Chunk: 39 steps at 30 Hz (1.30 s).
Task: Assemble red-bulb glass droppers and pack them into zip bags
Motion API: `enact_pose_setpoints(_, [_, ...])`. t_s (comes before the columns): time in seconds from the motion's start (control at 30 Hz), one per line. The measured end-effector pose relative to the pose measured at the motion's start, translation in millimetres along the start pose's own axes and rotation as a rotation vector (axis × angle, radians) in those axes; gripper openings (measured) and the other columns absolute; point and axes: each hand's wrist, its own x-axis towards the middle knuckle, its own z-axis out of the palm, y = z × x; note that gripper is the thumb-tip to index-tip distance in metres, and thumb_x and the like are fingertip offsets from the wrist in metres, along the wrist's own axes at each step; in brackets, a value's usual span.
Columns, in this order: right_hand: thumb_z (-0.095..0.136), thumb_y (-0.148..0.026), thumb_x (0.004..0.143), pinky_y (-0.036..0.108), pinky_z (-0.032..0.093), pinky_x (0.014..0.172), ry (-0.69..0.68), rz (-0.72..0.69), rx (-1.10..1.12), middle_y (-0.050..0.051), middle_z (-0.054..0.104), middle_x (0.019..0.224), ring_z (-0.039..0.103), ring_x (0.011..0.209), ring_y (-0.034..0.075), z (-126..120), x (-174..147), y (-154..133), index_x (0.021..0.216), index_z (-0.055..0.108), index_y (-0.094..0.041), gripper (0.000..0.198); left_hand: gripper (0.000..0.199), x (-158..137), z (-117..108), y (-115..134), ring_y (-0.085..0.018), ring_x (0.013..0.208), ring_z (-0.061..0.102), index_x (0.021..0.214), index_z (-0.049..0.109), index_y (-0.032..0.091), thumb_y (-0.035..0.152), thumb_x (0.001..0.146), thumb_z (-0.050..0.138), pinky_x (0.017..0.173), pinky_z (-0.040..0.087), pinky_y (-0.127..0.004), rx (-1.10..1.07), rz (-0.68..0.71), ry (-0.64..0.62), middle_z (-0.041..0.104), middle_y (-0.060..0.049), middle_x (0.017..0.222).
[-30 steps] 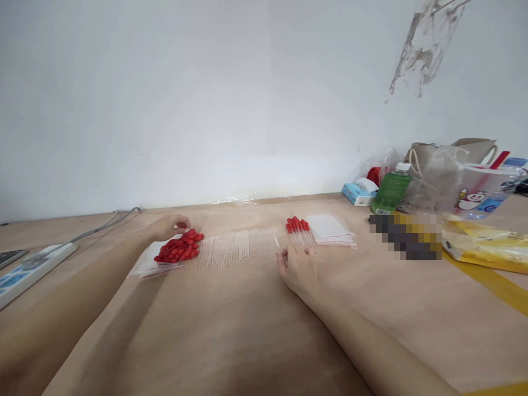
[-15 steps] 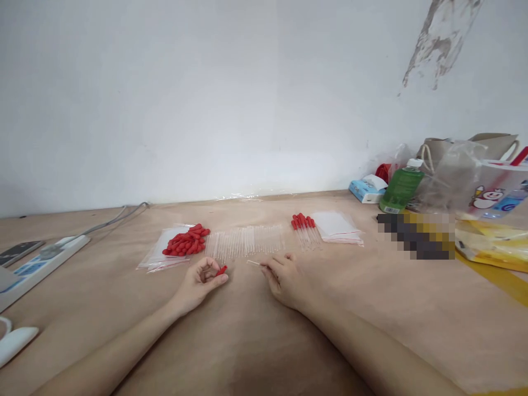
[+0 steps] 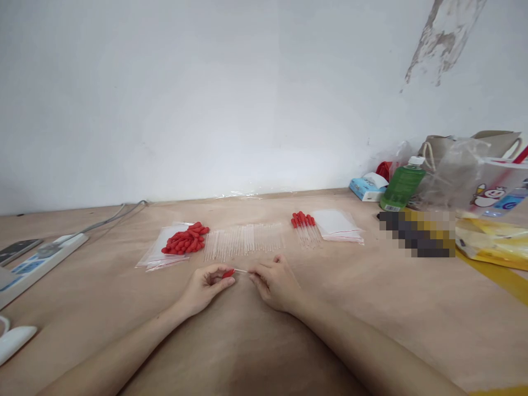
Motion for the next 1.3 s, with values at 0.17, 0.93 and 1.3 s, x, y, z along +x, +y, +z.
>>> enact_pose_setpoints(0.17, [0.042, -0.022, 0.086, 0.029, 0.029, 0.073, -0.038, -0.021, 0.009, 0.001, 0.065, 0.081, 0.056, 0.073, 0.012, -2, 0, 1, 0.094, 0.061, -0.022, 0.021, 0.024, -4, 0, 6, -0.015, 0.072, 0.059, 0.088, 0.064, 0.018, 0.038, 0.078, 0.054, 0.065, 0.046, -0.025, 0.118, 0.041, 0.000, 0.066, -0.003, 0.080])
enact_pose_setpoints(0.93, [0.035, -0.020, 0.087, 0.029, 0.025, 0.065, -0.224, -0.086, -0.061, 0.001, 0.063, 0.067, 0.046, 0.055, 0.011, -3, -4, -10, 0.069, 0.056, -0.018, 0.027, 0.022, -14, -2, 22, -0.013, 0.070, 0.054, 0.088, 0.061, 0.017, 0.028, 0.086, 0.041, 0.063, 0.042, -0.023, 0.418, 0.382, -0.188, 0.059, -0.005, 0.079])
enact_pose_setpoints(1.3, [0.044, -0.024, 0.083, 0.029, 0.030, 0.069, -0.218, 0.026, -0.098, 0.002, 0.063, 0.074, 0.053, 0.069, 0.014, -15, 2, -11, 0.072, 0.062, -0.020, 0.021, 0.029, -11, -7, 14, -0.011, 0.066, 0.051, 0.110, 0.053, 0.021, 0.031, 0.082, 0.049, 0.061, 0.043, -0.023, 0.418, 0.292, -0.034, 0.056, -0.004, 0.087])
